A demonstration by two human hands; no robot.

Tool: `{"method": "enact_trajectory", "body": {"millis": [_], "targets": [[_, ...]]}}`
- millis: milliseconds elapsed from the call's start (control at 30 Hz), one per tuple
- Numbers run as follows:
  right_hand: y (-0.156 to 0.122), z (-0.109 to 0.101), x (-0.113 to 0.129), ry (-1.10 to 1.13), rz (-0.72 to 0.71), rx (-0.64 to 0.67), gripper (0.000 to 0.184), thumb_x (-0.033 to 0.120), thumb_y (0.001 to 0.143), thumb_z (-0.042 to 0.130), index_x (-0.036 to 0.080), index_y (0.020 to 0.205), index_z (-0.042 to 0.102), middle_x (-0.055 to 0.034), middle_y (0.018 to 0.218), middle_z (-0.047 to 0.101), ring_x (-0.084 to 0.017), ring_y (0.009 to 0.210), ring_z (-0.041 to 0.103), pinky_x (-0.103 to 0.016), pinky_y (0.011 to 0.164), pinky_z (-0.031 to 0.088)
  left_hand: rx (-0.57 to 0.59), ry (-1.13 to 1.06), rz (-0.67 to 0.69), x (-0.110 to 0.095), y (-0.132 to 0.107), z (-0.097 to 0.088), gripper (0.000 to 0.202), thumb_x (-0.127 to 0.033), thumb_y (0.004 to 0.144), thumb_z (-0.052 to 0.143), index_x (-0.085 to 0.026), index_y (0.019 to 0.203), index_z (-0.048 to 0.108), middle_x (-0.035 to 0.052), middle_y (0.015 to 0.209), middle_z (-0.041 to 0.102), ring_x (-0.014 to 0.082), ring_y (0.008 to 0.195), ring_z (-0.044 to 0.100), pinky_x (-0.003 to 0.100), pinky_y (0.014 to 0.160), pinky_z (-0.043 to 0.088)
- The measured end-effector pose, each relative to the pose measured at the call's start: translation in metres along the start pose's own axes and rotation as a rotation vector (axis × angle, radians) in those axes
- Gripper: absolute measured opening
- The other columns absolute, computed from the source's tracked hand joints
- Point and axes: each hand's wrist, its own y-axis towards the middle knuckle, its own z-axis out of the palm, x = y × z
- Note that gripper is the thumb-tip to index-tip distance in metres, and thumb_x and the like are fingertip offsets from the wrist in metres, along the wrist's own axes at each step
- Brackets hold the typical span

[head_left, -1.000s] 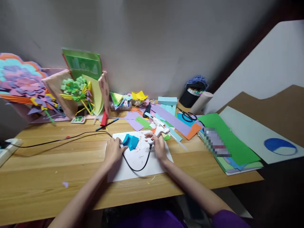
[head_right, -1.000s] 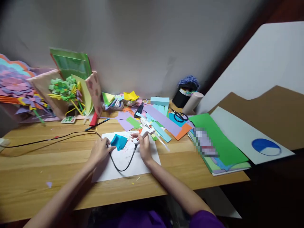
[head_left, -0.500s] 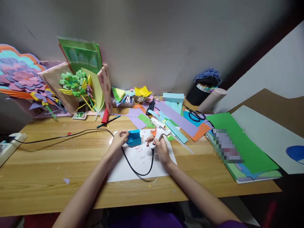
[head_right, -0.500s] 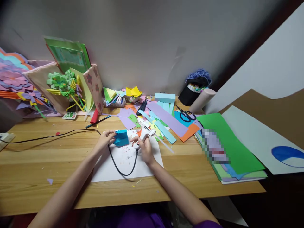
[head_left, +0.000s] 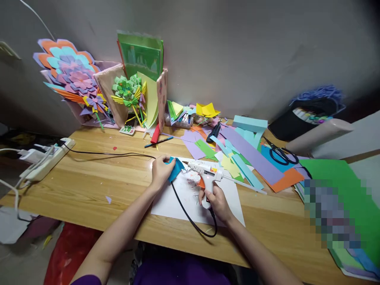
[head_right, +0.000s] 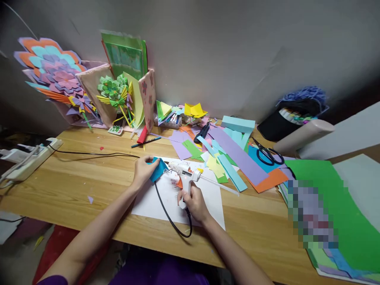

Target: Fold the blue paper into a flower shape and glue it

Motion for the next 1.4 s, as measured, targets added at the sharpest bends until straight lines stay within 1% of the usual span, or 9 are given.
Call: {"method": "enact_trajectory", "body": {"millis": [100,233,467,633,733,867,1033,1233,1400], "targets": [[-0.001,0.002,-0.004,-0.062,0.038,-0.022,0.038,0.043,0.08,0.038,0.018,0.057,0.055,-0.003,0.055,0.057,-0.014,0.051,0.05,-0.025,0.05,0.041,-0.041,0.121,0.019,-0.005,-0.001,-0.003,0.013,-0.031,0.064,0.06,-0.018,0.06,0.059,0.0004,0.062,0.06,0.0154,0.062,0.055,0.024,0.059,0.038],[0.0,0.004,-0.007,-0.145,0.015,-0.054,0.034,0.04,0.079,0.039,0.018,0.058,0.054,-0.0038,0.06,0.059,-0.015,0.056,0.054,-0.026,0.055,0.044,-0.037,0.178,0.016,-0.007,-0.002,-0.005,0.011,-0.028,0.065,0.058,-0.018,0.059,0.057,-0.0005,0.06,0.058,0.0146,0.06,0.054,0.023,0.057,0.036],[0.001,0.004,-0.008,-0.201,-0.008,-0.074,0.034,0.042,0.08,0.04,0.018,0.059,0.053,-0.0024,0.055,0.055,-0.016,0.054,0.053,-0.027,0.052,0.043,-0.007,0.157,0.046,-0.005,-0.004,-0.005,0.012,-0.028,0.064,0.056,-0.018,0.057,0.053,-0.0018,0.058,0.055,0.0133,0.058,0.052,0.023,0.056,0.036],[0.002,0.003,-0.01,-0.2,-0.027,-0.105,0.031,0.042,0.08,0.042,0.018,0.064,0.055,-0.0019,0.054,0.055,-0.017,0.054,0.054,-0.027,0.052,0.043,0.015,0.103,0.052,-0.003,-0.004,-0.003,0.012,-0.027,0.064,0.056,-0.018,0.057,0.054,-0.0018,0.058,0.055,0.0127,0.058,0.051,0.022,0.055,0.036],[0.002,0.003,-0.011,-0.205,-0.027,-0.102,0.031,0.042,0.08,0.041,0.018,0.065,0.055,-0.0028,0.057,0.056,-0.018,0.057,0.055,-0.026,0.052,0.044,0.02,0.088,0.05,-0.001,-0.003,-0.002,0.013,-0.028,0.064,0.056,-0.017,0.057,0.055,-0.0019,0.057,0.055,0.0125,0.057,0.051,0.022,0.055,0.035],[0.002,0.003,-0.013,-0.225,-0.015,-0.088,0.034,0.044,0.081,0.04,0.017,0.065,0.053,-0.005,0.066,0.059,-0.017,0.059,0.056,-0.026,0.053,0.044,0.012,0.083,0.04,0.003,-0.002,-0.001,0.013,-0.028,0.064,0.057,-0.018,0.056,0.055,-0.0022,0.056,0.054,0.0123,0.057,0.05,0.022,0.054,0.035],[0.002,0.003,-0.014,-0.217,-0.021,-0.084,0.034,0.045,0.081,0.039,0.017,0.067,0.053,-0.0063,0.073,0.06,-0.017,0.063,0.056,-0.027,0.057,0.045,0.003,0.065,0.054,0.004,-0.003,-0.001,0.012,-0.028,0.063,0.057,-0.018,0.056,0.055,-0.0025,0.056,0.053,0.0122,0.056,0.049,0.022,0.054,0.034],[0.002,0.002,-0.011,-0.256,-0.036,-0.125,0.032,0.043,0.08,0.039,0.017,0.067,0.053,-0.004,0.066,0.058,-0.017,0.062,0.054,-0.028,0.061,0.044,0.0,0.053,0.039,0.004,-0.002,-0.001,0.013,-0.029,0.063,0.057,-0.018,0.057,0.055,-0.0022,0.057,0.054,0.0122,0.057,0.05,0.022,0.054,0.035],[0.003,0.002,-0.011,-0.264,-0.039,-0.135,0.031,0.041,0.079,0.039,0.017,0.066,0.053,-0.0057,0.071,0.06,-0.017,0.066,0.055,-0.027,0.063,0.044,-0.007,0.073,0.021,0.003,0.0,-0.001,0.013,-0.029,0.063,0.057,-0.017,0.058,0.057,-0.0015,0.059,0.057,0.0127,0.058,0.052,0.022,0.055,0.037]]}}
